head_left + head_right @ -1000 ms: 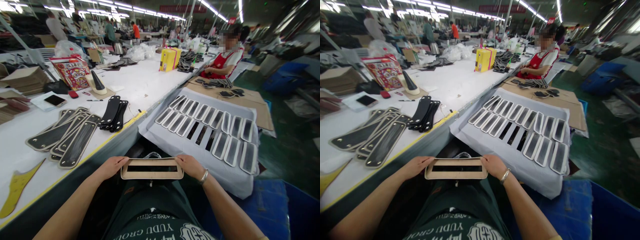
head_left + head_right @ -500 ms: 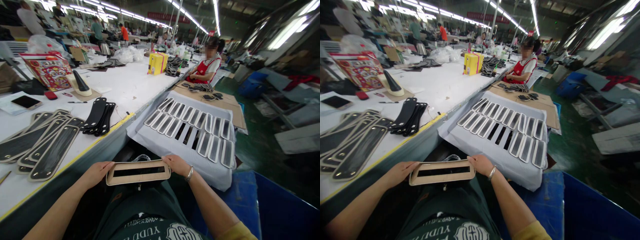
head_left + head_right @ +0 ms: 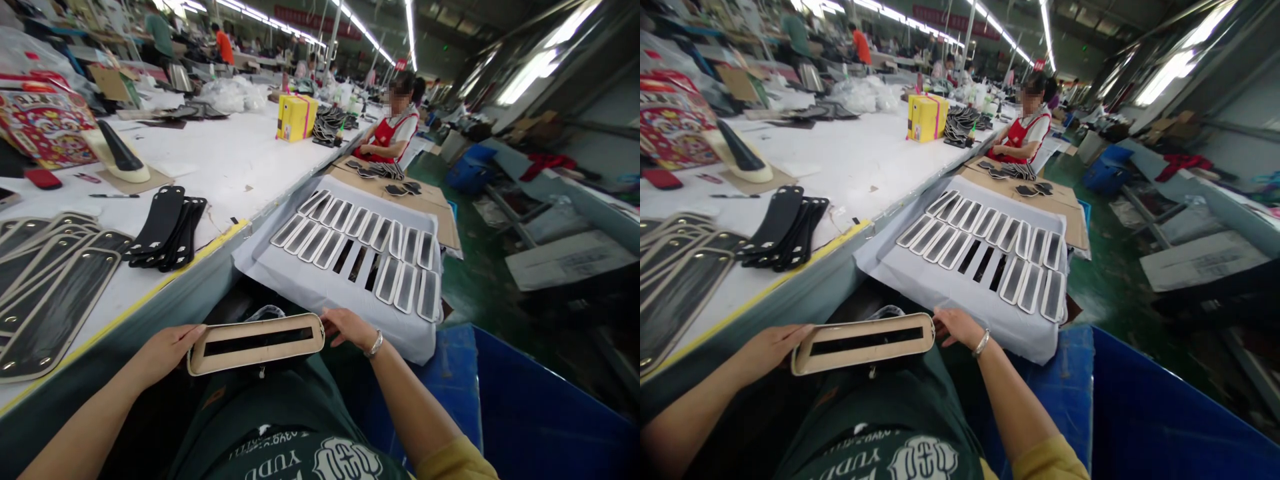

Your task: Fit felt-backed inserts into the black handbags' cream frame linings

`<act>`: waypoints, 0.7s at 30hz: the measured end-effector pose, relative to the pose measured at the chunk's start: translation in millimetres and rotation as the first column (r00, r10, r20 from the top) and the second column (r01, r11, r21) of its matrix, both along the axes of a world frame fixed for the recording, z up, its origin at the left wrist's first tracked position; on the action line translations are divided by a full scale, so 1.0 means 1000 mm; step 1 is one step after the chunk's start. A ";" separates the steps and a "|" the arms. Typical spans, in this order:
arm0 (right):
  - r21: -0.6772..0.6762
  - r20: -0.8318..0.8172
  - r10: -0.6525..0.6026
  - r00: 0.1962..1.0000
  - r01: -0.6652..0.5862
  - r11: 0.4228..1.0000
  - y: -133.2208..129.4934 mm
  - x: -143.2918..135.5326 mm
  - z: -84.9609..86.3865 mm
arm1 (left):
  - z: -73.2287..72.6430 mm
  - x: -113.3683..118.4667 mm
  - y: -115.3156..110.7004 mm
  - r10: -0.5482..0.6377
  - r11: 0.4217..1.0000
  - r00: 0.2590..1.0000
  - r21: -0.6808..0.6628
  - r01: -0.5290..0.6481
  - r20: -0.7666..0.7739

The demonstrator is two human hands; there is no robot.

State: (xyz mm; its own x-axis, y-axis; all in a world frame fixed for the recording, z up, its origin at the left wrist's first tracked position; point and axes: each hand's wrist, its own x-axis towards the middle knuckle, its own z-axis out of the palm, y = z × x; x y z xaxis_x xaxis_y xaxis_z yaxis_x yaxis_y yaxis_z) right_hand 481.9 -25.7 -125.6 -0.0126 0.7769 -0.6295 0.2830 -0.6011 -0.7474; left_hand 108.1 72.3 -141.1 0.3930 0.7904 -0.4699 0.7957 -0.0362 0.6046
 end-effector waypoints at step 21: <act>-0.185 0.048 0.253 0.966 -0.241 0.953 0.006 -0.011 0.010 | 0.000 0.000 -0.002 0.021 0.996 0.998 0.087 -0.015 -0.067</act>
